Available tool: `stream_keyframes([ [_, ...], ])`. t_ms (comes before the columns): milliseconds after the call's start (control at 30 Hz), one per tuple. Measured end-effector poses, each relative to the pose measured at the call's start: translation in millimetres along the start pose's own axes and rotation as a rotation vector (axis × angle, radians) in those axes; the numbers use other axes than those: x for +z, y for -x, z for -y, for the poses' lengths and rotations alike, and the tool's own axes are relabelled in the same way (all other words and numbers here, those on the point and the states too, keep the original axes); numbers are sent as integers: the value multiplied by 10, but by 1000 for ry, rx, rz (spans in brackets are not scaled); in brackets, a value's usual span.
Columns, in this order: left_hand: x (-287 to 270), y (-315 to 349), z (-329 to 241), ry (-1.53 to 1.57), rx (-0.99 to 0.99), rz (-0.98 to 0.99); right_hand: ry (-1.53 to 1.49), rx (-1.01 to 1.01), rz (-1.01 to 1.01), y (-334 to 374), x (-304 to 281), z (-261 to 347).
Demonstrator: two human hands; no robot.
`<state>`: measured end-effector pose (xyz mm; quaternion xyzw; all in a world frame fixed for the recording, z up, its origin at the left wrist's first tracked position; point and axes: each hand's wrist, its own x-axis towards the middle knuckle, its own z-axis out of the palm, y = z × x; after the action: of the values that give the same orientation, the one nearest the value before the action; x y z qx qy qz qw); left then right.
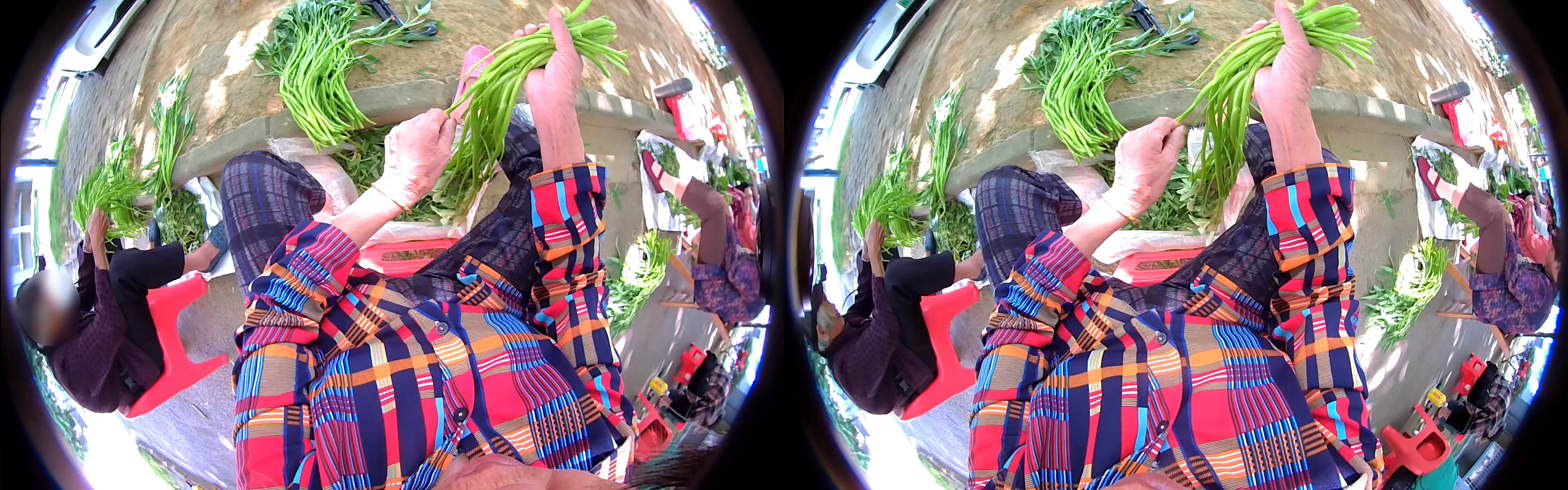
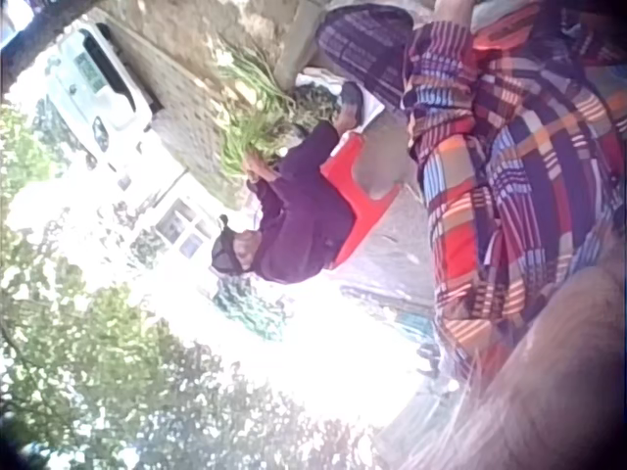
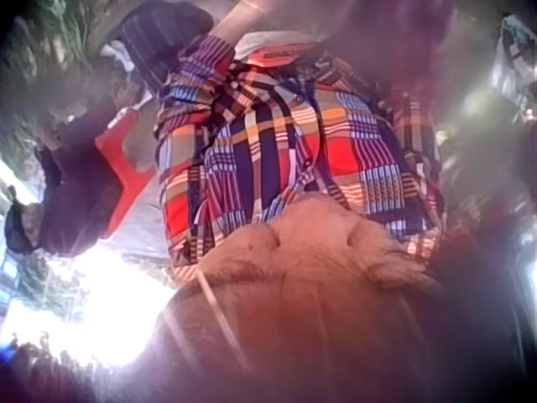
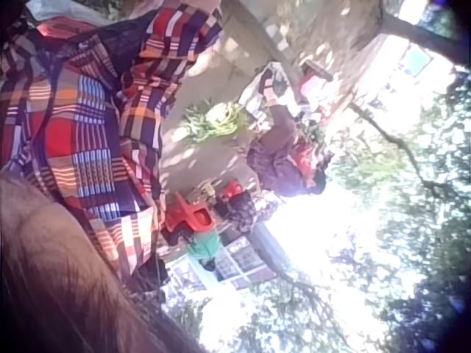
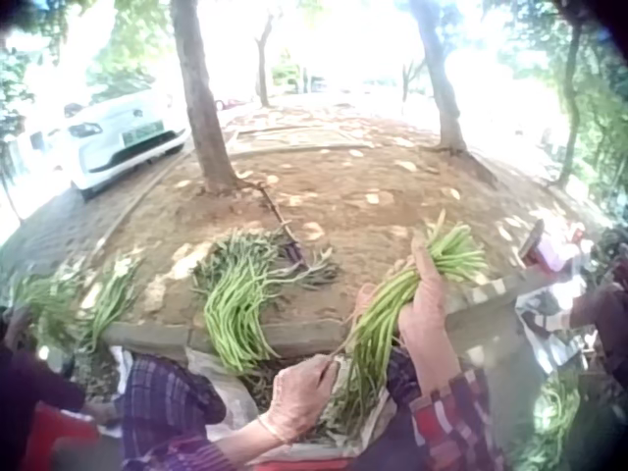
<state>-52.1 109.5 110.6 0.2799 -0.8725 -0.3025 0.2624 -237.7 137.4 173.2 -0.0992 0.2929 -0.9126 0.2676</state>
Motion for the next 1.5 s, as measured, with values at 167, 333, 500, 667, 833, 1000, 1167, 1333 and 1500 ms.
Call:
stream_keyframes([
  [167, 18, 16, 49, 38, 0, 38, 42, 65, 46, -20, -15, 16],
  [333, -35, -82, -79, 62, 13, 65, 47, 85, 12, -30, -2, 59],
  [500, -49, -40, -54, 25, -39, 36, 35, 91, 81, -5, -26, -64],
  [667, -67, -10, -38, 75, 46, -27, 41, 117, 80, 17, -5, -61],
  [833, -167, -15, -18, 214, -22, -92, 44, 138, 110, 67, 68, -62],
  [1000, -276, 10, 135, 719, -276, -202, 62, 143, 118, 45, 78, -128],
  [1167, -518, 142, 195, 1076, -385, -139, -12, 132, 75, -189, 166, -27],
  [1333, -697, 217, 365, 741, -334, 213, 89, 63, 107, -374, 474, 12],
  [1500, -508, 174, 481, 443, 57, 187, -202, 370, 329, -754, 534, 276],
])
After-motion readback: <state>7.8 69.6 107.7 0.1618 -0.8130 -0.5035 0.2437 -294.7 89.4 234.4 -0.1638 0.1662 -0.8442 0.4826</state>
